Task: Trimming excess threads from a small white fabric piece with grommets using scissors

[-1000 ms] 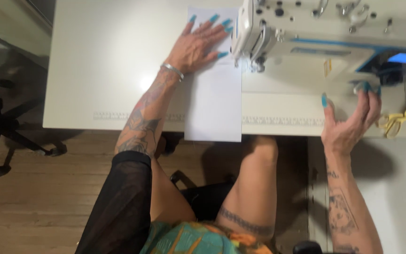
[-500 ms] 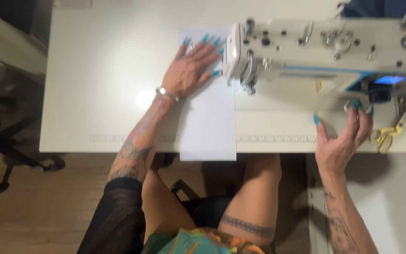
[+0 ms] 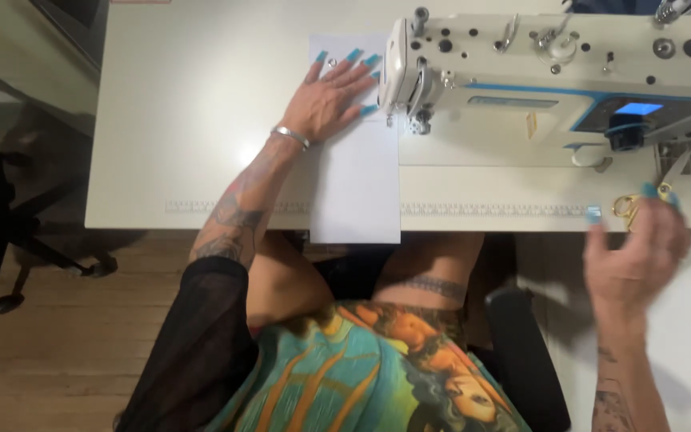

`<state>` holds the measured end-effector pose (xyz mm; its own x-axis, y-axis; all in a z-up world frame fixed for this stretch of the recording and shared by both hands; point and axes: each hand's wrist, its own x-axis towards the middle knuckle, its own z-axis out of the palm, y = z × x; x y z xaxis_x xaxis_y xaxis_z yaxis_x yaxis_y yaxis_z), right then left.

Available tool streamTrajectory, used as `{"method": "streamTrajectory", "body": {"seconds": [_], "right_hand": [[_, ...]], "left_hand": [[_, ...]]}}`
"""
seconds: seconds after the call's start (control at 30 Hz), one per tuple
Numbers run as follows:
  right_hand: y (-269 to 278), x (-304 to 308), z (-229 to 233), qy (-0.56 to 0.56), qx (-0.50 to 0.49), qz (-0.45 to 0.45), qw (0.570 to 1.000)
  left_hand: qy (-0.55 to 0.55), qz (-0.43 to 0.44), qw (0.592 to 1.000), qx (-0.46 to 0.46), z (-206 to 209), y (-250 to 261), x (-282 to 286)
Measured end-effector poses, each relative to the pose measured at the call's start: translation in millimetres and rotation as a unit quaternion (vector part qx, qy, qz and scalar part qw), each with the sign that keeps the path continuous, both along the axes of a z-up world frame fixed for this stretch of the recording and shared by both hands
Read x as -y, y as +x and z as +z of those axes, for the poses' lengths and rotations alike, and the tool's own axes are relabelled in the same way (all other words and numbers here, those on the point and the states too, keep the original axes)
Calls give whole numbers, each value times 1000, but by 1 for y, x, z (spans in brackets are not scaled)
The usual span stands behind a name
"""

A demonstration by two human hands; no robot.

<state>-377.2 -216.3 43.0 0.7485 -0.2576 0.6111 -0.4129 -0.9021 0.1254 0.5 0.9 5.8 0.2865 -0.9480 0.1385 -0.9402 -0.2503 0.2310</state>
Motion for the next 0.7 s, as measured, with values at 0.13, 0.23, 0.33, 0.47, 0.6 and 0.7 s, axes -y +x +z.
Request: {"method": "streamTrajectory", "body": {"seconds": [0.13, 0.23, 0.33, 0.47, 0.6, 0.7], "right_hand": [[-45, 34, -3, -7, 33, -45, 998], [-65, 45, -13, 29, -15, -132, 991], [-75, 52, -26, 61, -22, -165, 984], [-75, 58, -41, 36, -29, -187, 981], [-67, 66, -48, 70, -28, -201, 977], [-59, 75, -50, 95, -35, -210, 972]], "left_hand": [[14, 2, 1000, -16, -4, -4, -1], [-12, -3, 1000, -5, -23, 4, -3], [-11, 17, 1000, -1, -17, -3, -7], [0, 93, 996, -16, -5, -31, -16], [7, 249, 968, -35, -11, -60, -30], [-24, 331, 943, -34, -26, -76, -45]]}}
